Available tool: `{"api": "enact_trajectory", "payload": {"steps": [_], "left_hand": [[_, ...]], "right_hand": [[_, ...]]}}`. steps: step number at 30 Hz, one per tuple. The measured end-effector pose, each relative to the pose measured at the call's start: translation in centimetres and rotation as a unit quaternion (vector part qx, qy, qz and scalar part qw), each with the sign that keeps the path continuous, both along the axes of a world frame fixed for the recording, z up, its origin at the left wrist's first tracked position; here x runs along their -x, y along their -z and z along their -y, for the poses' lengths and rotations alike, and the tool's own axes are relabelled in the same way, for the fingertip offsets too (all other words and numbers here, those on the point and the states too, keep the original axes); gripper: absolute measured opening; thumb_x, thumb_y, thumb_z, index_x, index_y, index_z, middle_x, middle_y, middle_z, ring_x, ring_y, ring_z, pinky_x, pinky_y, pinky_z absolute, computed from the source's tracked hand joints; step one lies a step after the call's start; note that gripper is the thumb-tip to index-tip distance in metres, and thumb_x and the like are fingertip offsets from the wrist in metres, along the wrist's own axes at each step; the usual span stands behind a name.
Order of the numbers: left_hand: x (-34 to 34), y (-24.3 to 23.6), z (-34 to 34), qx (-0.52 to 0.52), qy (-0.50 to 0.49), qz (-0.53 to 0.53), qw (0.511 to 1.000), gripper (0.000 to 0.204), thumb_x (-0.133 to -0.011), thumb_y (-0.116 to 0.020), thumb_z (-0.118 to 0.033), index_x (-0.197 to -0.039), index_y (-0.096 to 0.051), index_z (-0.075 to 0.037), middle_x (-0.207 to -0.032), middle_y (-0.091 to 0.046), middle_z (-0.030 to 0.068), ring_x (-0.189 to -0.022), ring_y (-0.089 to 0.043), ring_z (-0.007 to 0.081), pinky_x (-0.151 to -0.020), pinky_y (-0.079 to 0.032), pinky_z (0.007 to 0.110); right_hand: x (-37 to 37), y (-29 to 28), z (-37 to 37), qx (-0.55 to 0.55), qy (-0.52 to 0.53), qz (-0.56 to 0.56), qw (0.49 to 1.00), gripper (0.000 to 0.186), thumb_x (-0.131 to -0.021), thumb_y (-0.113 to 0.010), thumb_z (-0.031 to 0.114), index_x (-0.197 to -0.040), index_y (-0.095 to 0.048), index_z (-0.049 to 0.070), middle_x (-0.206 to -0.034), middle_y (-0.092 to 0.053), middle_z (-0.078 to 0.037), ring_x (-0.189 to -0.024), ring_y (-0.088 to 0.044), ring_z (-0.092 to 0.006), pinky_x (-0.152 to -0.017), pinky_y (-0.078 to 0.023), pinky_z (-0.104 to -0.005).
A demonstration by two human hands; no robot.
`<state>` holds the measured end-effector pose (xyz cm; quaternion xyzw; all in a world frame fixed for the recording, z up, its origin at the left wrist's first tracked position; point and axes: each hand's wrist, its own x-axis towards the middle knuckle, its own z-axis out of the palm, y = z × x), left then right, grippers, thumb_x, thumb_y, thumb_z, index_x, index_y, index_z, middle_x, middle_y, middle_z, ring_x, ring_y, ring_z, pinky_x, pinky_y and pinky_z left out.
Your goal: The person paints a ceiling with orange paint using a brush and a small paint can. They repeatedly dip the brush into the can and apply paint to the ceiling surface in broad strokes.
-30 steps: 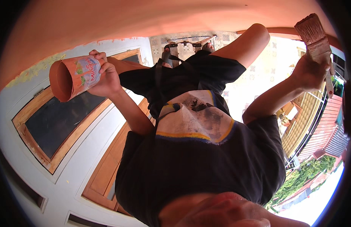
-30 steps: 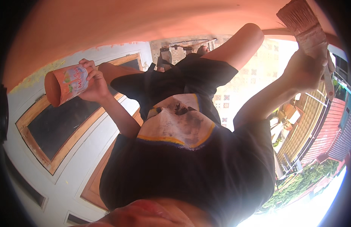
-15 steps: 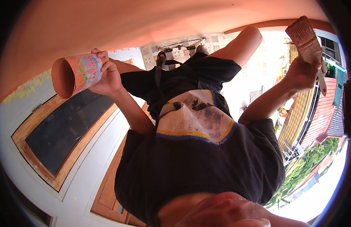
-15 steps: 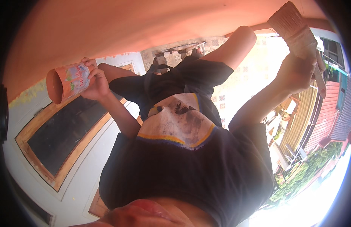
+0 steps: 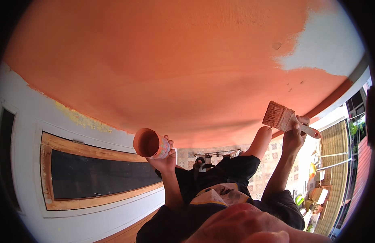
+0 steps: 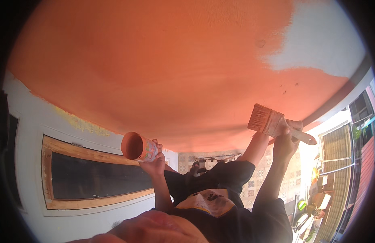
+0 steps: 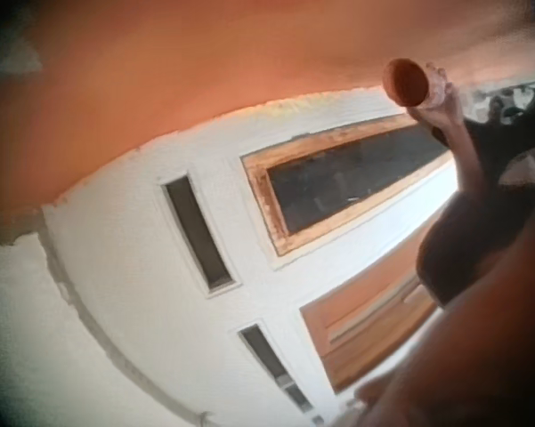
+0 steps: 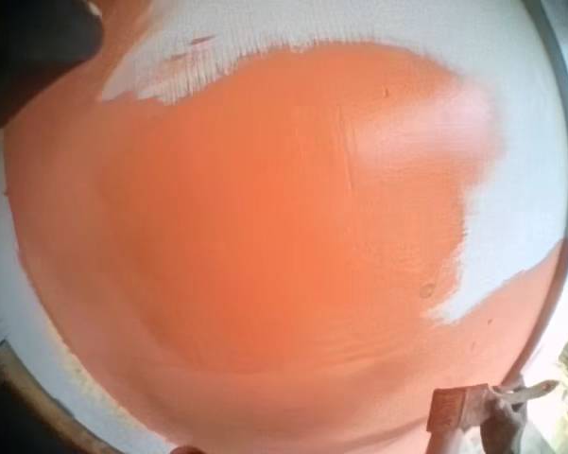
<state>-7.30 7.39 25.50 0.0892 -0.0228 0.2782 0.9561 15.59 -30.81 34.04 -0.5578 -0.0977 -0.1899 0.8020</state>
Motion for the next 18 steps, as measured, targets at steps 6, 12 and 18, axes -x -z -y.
{"api": "enact_trajectory", "payload": {"steps": [6,12,18], "left_hand": [[0.0,-0.5,0.8,0.005,-0.004,0.017,1.000,0.062,-0.097,-0.060,-0.051,-0.139,-0.054,-0.006,-0.127,-0.055,0.0243,-0.110,-0.059,0.0397,-0.068,-0.061,0.035],[0.8,0.1,0.3,0.027,0.017,-0.025,0.999,0.066,-0.096,-0.056,-0.057,-0.136,-0.055,-0.005,-0.124,-0.057,0.0236,-0.107,-0.060,0.0384,-0.065,-0.060,0.036],[0.7,0.7,-0.7,0.004,0.032,-0.032,0.999,0.069,-0.094,-0.056,-0.063,-0.141,-0.054,-0.012,-0.121,-0.062,0.0194,-0.106,-0.061,0.0359,-0.067,-0.058,0.034]], "right_hand": [[-0.7,-0.3,-3.8,-0.084,-0.144,0.003,0.986,0.039,-0.088,-0.083,0.030,-0.105,-0.055,0.008,-0.096,-0.060,-0.001,-0.095,-0.052,-0.0116,-0.088,-0.040,-0.0305],[0.1,-0.6,-5.9,-0.132,-0.196,0.019,0.971,0.032,-0.090,-0.080,0.019,-0.106,-0.055,0.006,-0.097,-0.062,-0.004,-0.093,-0.059,-0.0136,-0.084,-0.049,-0.0324],[0.3,-2.3,-5.4,-0.123,-0.206,0.035,0.970,0.032,-0.090,-0.080,0.017,-0.106,-0.055,0.005,-0.098,-0.062,-0.005,-0.093,-0.061,-0.0144,-0.085,-0.049,-0.0318]]}}
